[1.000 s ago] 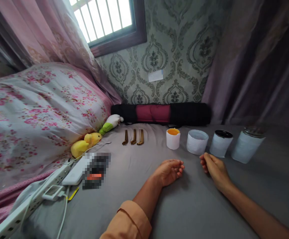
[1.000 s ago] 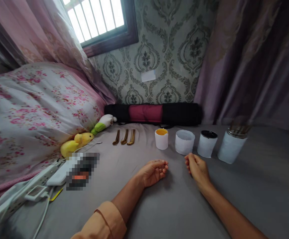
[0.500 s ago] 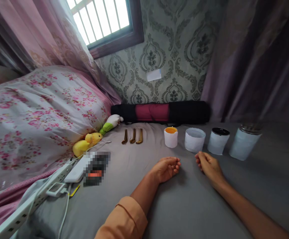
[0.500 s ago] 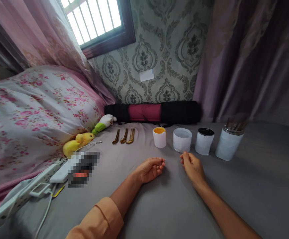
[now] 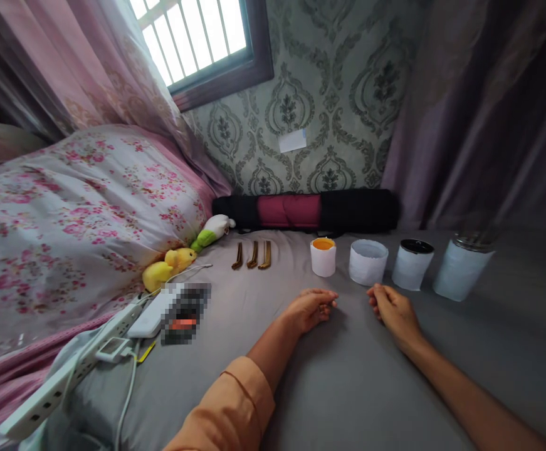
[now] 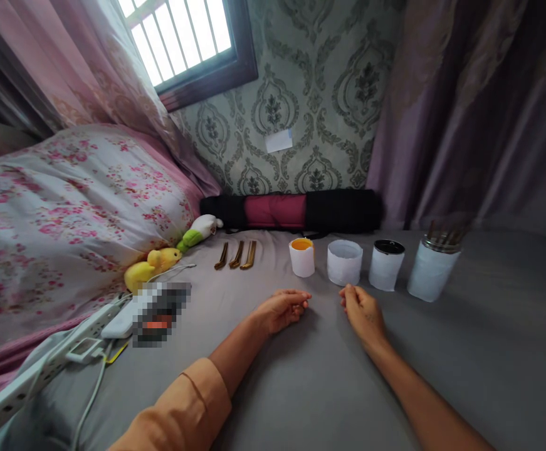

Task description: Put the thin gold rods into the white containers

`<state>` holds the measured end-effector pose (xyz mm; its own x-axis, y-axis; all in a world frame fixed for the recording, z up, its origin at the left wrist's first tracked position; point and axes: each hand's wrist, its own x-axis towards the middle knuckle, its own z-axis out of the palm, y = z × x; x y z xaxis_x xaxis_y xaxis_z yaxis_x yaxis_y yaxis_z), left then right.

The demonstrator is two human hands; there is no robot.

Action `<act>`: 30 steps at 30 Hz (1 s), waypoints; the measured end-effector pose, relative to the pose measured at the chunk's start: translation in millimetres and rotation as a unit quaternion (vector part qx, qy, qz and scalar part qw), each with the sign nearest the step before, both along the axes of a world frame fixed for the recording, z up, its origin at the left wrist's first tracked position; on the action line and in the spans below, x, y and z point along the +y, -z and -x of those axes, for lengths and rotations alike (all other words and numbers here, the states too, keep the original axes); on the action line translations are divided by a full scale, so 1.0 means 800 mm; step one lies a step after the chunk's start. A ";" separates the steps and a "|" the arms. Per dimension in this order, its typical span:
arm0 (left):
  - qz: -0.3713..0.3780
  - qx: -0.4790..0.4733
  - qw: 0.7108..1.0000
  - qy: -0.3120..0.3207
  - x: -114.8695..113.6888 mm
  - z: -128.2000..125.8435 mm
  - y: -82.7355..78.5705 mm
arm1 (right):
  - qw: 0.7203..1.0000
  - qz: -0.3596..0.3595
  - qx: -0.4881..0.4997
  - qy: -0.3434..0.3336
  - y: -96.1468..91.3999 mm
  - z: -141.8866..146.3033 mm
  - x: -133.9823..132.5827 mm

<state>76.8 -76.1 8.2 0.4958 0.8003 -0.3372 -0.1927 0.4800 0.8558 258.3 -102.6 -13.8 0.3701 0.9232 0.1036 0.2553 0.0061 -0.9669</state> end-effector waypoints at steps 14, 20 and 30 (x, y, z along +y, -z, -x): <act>-0.075 0.136 0.984 -0.084 0.049 0.024 -0.004 | 1.000 -0.011 -0.007 0.007 0.005 -0.002 0.004; -0.109 0.204 0.967 -0.110 0.060 0.036 -0.004 | 1.000 -0.018 -0.006 -0.001 0.003 0.000 0.001; -0.132 0.358 0.916 -0.128 0.073 0.060 -0.022 | 0.999 -0.015 -0.033 -0.007 -0.001 0.000 -0.005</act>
<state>28.8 -17.6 26.2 0.0093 0.9599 -0.2801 0.3856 0.2550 0.8867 257.9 -106.9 -12.8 0.3479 0.9245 0.1556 0.3179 0.0398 -0.9473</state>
